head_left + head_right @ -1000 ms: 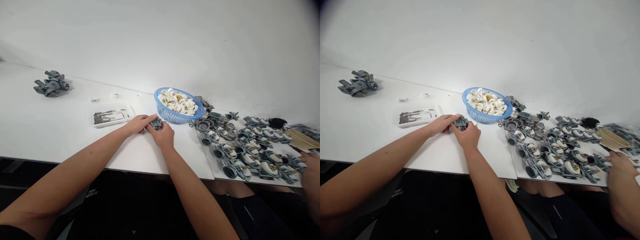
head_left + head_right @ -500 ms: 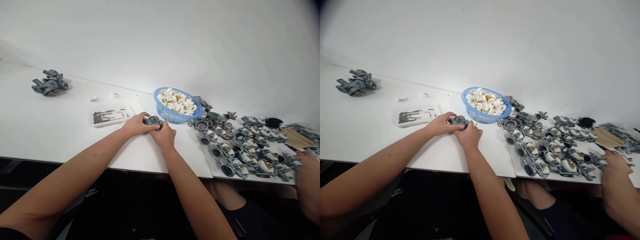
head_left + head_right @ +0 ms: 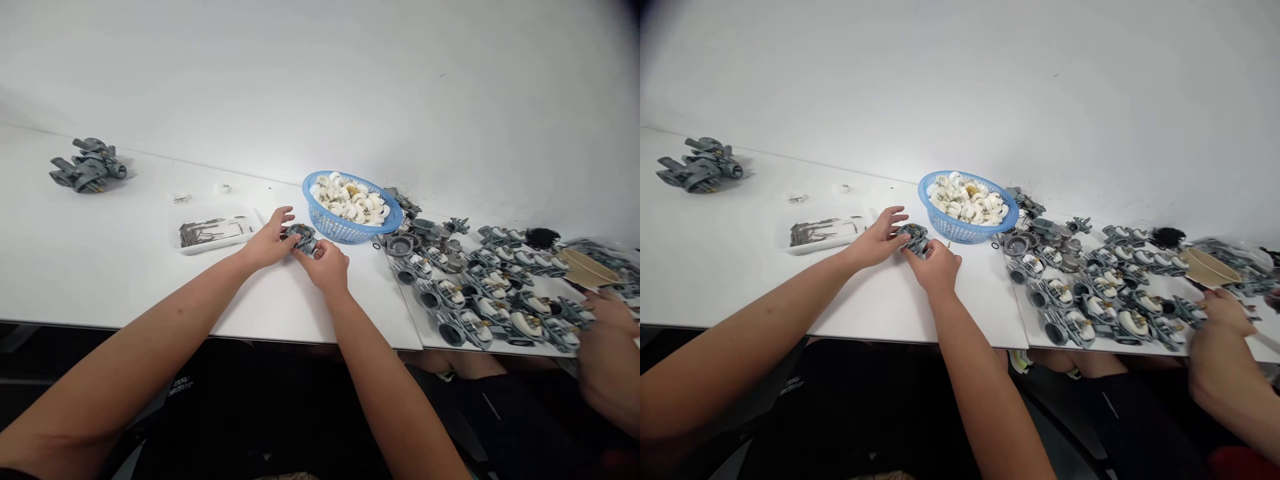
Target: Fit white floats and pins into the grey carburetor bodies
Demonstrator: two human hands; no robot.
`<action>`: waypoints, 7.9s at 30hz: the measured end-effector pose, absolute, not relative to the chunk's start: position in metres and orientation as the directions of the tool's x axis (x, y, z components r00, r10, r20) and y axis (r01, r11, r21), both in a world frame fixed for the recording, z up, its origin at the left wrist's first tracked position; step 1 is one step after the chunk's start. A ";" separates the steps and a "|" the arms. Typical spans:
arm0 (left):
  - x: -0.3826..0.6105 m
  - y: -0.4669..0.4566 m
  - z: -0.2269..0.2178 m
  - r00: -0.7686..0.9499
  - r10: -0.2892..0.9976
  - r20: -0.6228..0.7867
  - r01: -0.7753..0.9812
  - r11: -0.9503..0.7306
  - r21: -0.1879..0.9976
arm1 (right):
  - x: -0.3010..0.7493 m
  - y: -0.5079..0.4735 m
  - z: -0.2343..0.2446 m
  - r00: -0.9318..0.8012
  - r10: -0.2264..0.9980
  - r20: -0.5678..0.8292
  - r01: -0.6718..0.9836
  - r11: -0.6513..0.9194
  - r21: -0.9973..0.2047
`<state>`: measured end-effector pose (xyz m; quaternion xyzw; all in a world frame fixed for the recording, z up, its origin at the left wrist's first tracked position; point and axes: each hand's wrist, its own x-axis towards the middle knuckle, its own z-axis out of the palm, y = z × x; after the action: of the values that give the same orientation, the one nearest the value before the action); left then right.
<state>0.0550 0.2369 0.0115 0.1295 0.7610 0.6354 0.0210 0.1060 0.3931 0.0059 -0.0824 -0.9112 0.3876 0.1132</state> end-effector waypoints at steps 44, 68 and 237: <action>0.057 0.233 0.010 -0.834 0.454 0.314 0.530 0.503 0.683 | 0.106 0.402 0.010 -0.988 0.148 0.050 0.073 0.720 -0.690; 0.053 0.230 0.010 -0.828 0.368 0.423 0.561 0.537 0.630 | 0.106 0.400 0.007 -0.993 0.069 0.101 -0.046 0.556 -0.830; 0.041 0.225 0.017 -0.875 -0.182 0.449 0.362 0.371 0.855 | 0.100 0.406 0.001 -0.853 -0.049 0.520 -0.466 0.520 -0.716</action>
<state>0.0415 0.2247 0.0170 0.0568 0.7913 0.5577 -0.2440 0.0998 0.4063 0.0011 0.1531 -0.8424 0.4656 0.2239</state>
